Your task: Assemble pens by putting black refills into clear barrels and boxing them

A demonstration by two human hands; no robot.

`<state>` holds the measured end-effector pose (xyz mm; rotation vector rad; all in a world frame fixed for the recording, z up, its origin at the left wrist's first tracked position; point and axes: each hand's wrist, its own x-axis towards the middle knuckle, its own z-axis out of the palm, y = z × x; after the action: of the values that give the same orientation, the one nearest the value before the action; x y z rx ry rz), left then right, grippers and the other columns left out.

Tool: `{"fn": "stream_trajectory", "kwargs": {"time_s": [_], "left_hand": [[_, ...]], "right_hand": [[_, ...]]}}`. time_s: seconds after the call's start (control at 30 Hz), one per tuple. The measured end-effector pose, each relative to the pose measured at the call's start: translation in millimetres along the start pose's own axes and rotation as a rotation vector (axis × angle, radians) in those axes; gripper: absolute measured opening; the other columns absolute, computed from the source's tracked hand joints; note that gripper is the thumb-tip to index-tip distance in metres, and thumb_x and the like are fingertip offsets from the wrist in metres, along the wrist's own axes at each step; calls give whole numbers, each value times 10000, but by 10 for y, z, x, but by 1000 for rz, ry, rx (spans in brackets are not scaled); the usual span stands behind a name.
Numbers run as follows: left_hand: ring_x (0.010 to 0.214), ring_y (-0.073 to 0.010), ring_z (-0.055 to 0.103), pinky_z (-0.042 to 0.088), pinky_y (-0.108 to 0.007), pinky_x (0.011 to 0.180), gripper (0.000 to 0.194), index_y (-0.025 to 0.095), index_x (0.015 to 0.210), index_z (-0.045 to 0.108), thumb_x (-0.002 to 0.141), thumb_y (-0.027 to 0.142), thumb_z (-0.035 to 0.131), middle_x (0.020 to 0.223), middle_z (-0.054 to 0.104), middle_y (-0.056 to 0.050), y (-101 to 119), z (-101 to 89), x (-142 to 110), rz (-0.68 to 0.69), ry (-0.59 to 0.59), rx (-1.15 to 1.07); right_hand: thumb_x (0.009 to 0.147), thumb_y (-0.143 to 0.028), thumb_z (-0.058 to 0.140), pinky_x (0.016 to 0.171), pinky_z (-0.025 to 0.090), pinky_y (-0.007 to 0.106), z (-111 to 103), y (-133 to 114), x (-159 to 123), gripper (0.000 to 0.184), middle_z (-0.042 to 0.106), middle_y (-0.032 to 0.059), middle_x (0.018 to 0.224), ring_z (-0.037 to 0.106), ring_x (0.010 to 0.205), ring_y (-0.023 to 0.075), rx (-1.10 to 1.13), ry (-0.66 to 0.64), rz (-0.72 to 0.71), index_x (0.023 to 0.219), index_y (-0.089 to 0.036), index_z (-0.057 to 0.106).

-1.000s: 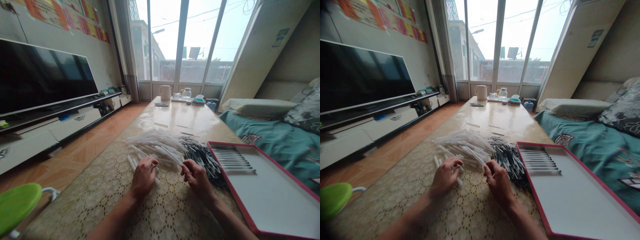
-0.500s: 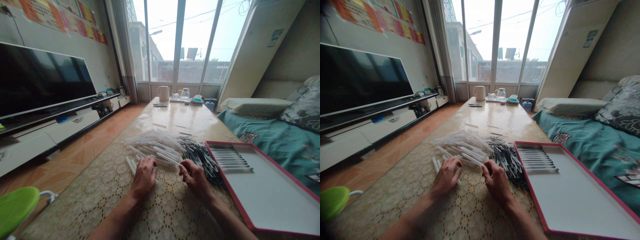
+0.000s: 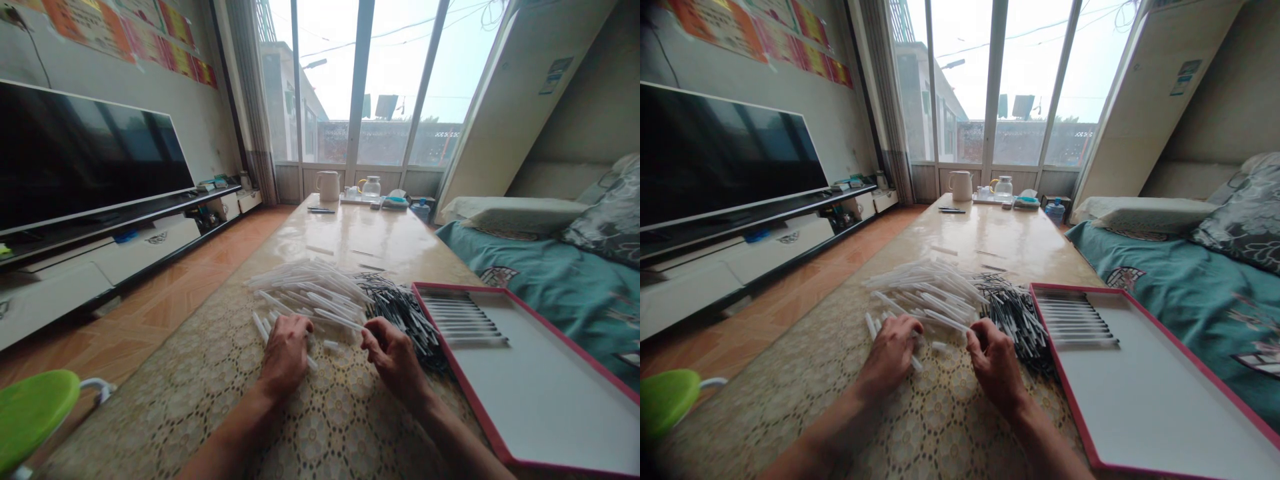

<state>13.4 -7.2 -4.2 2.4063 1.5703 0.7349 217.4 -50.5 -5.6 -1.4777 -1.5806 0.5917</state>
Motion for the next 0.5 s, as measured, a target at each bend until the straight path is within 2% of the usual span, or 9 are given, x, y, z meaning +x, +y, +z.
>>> {"fn": "stream_trajectory", "kwargs": {"time_s": [0.2,0.33,0.43,0.5], "left_hand": [[925,-249,498,395,-379,814,328,177,971,654,768,36,438,944,626,-88,-20,20,9,21,-14,-17],[915,-253,505,398,-384,804,264,176,903,667,760,62,476,932,604,-98,-39,52,1,12,11,-50],[923,-247,519,393,-390,828,200,177,883,640,792,110,475,926,620,-87,-38,54,7,-8,85,-192],[881,-229,543,408,-371,804,171,172,897,620,829,179,463,891,630,-78,-31,52,27,-79,117,-368]], "right_hand": [[880,-383,445,507,388,227,8,19,-10,233,580,3,641,513,527,124,20,34,-3,816,-182,543],[873,-380,460,502,389,225,9,31,-6,220,571,0,646,509,529,121,56,75,0,829,-180,540],[869,-376,465,487,380,223,8,39,-4,211,560,-6,641,496,513,115,82,111,9,826,-180,534],[870,-368,461,474,371,219,4,43,-8,203,547,-14,632,487,501,111,101,137,16,824,-183,529]]}}
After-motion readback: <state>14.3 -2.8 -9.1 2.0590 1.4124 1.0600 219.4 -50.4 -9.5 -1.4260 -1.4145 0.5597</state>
